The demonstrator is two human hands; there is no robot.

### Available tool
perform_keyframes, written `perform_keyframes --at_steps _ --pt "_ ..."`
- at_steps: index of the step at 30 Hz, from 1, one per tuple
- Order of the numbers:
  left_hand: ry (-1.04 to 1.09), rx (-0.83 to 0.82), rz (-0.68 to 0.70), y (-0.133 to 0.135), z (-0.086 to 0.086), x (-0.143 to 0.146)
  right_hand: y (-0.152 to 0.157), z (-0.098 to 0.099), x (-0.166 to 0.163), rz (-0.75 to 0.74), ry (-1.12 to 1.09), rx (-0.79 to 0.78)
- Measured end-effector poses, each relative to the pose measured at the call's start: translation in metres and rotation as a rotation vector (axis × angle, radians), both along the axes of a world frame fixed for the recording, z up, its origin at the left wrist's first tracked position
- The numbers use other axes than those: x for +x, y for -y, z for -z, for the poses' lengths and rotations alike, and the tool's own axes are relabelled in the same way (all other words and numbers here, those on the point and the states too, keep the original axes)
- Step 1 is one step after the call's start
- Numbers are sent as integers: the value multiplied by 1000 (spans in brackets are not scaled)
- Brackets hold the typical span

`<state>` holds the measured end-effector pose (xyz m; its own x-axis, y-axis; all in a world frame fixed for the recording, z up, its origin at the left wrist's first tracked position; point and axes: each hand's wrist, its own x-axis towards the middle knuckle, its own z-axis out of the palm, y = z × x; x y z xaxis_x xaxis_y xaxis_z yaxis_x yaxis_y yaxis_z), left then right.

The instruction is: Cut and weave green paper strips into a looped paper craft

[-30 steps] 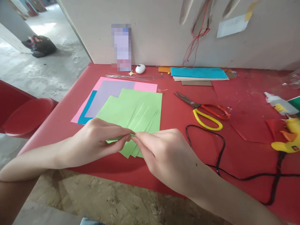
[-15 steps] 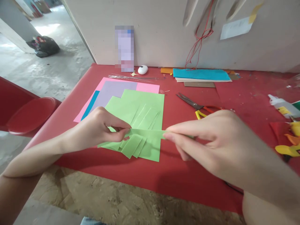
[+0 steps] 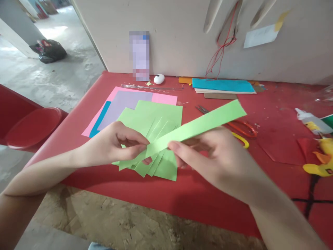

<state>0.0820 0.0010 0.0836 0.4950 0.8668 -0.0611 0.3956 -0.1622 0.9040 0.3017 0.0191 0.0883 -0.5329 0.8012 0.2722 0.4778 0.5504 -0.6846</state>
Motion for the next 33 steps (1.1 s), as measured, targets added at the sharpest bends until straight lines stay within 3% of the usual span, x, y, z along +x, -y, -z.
perform_keyframes --at_steps 3,12,18,25,29,33 --pt "33 60 -8 1 2 2 9 7 -20 -40 5 -71" --pt "6 97 24 1 8 3 21 24 -31 -4 117 245" --pt "-21 169 22 3 13 5 19 22 -28 -72 153 101" --pt "-112 568 46 7 12 1 13 17 -24 -108 67 -84" --pt "-174 607 25 7 5 -2 9 16 -22 -90 -21 70" --pt "-82 637 7 6 4 -1 8 19 -25 -131 -74 274"
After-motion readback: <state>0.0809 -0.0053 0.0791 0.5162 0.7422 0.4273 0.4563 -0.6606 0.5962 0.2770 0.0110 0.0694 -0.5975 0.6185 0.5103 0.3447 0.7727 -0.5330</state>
